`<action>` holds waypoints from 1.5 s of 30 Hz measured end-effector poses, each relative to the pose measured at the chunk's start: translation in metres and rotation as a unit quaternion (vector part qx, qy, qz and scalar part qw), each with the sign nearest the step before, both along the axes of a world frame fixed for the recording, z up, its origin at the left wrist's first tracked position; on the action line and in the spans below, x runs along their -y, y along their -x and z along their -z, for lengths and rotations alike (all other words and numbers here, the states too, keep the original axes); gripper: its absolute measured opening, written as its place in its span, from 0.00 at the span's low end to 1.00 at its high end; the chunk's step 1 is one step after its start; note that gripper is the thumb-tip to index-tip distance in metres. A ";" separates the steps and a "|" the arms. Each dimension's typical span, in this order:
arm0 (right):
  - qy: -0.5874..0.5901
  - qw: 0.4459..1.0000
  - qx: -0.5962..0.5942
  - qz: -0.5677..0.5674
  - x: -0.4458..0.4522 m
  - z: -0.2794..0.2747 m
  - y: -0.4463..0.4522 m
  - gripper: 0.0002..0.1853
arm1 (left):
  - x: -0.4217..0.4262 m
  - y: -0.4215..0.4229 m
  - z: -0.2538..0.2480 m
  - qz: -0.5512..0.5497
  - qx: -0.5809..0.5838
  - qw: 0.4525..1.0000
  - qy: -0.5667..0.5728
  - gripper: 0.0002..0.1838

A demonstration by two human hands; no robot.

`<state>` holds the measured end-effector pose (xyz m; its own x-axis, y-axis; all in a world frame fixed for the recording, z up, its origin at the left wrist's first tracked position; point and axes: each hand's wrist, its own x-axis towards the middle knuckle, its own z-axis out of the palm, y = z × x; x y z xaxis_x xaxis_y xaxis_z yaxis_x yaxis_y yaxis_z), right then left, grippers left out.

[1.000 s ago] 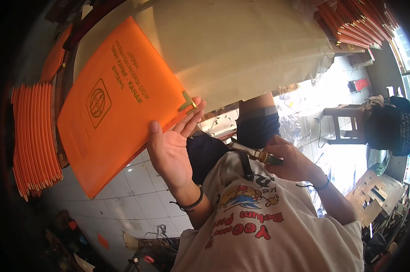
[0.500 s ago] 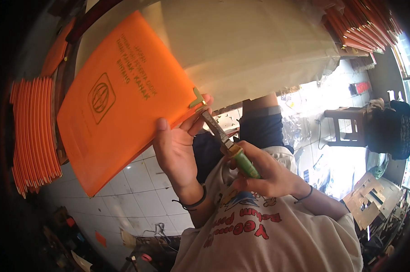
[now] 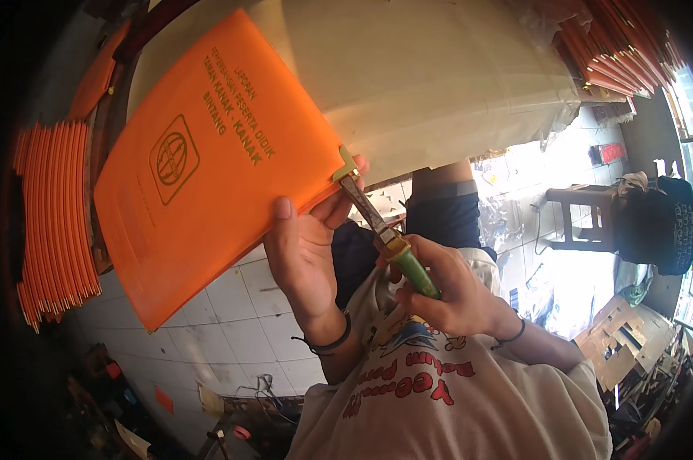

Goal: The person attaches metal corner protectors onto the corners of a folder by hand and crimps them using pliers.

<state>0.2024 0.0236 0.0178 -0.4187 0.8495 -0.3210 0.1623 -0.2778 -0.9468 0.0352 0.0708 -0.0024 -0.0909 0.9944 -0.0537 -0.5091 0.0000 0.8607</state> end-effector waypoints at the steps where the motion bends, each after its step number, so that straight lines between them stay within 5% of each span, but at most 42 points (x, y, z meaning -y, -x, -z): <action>1: 0.004 1.000 0.024 -0.005 -0.001 -0.003 0.000 0.18 | 0.000 0.000 0.000 0.001 -0.003 1.000 0.000 0.33; 10: -0.024 0.990 -0.002 0.141 0.014 0.007 0.016 0.14 | 0.000 -0.001 -0.001 0.002 -0.001 1.000 -0.008 0.33; 16: 0.041 0.993 0.107 -0.030 -0.001 -0.007 0.005 0.17 | -0.001 -0.002 0.000 -0.010 0.005 1.000 -0.007 0.33; 25: 0.014 0.993 -0.024 0.110 0.018 0.011 0.012 0.18 | 0.000 0.000 0.000 0.005 -0.006 1.000 -0.020 0.31; 28: -0.095 0.993 0.060 0.028 0.008 0.010 -0.003 0.21 | 0.000 0.000 -0.002 0.000 -0.002 1.000 -0.027 0.31; 34: 0.034 0.998 0.030 -0.043 0.001 -0.025 -0.003 0.22 | -0.001 -0.003 -0.007 -0.004 -0.004 0.999 -0.033 0.31; 45: 0.010 0.998 -0.047 -0.042 -0.003 -0.004 -0.019 0.31 | -0.004 -0.011 -0.011 -0.063 -0.025 0.998 0.013 0.30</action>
